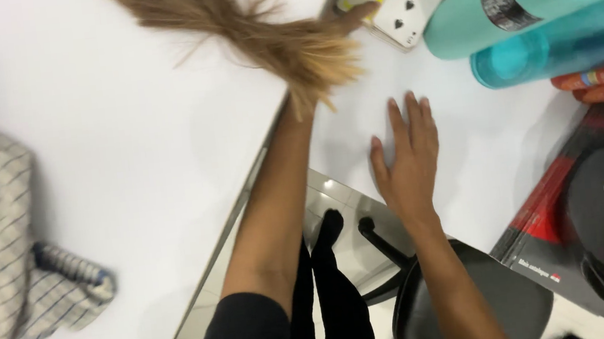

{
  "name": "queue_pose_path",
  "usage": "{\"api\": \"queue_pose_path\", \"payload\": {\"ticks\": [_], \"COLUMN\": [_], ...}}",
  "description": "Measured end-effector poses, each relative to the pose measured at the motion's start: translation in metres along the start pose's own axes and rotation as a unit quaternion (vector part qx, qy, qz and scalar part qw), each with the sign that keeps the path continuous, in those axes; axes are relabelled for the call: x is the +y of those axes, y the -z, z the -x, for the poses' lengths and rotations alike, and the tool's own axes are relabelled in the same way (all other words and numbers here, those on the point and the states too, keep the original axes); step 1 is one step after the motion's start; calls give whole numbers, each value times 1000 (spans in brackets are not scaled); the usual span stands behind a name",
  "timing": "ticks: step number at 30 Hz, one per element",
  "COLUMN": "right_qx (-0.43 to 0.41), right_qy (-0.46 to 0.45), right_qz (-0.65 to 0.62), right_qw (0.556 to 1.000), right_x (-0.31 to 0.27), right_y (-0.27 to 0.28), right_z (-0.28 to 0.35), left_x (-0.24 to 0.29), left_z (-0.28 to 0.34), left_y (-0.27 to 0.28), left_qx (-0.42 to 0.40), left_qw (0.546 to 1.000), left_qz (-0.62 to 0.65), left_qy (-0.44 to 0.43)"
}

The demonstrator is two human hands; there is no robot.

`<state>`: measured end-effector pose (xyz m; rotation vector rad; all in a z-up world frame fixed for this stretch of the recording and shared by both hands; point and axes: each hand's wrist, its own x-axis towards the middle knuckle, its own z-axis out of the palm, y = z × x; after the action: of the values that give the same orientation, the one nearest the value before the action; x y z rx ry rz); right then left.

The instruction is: The person moves a stack of papers and a duster aside, then wipes the white table surface with a checkered cloth. After wiping, they use the duster to sweep the table and then return the stack of papers to the surface.

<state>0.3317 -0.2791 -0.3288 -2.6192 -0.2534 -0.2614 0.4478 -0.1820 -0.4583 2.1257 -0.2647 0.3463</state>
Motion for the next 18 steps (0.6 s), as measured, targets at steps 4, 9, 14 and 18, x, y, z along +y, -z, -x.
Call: {"api": "queue_pose_path", "payload": {"ticks": [4,9,14,18], "right_qx": [17,39,64,47], "right_qy": [-1,-19,27,29], "right_qz": [3,0,22,4], "right_qw": [1000,999,997,998], "right_x": [-10,-11,-9,18], "right_y": [-4,-5,-10,-9], "right_z": [13,13,18,6], "left_x": [-3,18,101,166], "left_z": [11,17,92,201], "left_y": [23,56,118,161], "left_qx": [44,106,146,12], "left_qw": [998,993,987,980], "left_qz": [-31,-42,-5,109], "left_qy": [18,28,66,164]}}
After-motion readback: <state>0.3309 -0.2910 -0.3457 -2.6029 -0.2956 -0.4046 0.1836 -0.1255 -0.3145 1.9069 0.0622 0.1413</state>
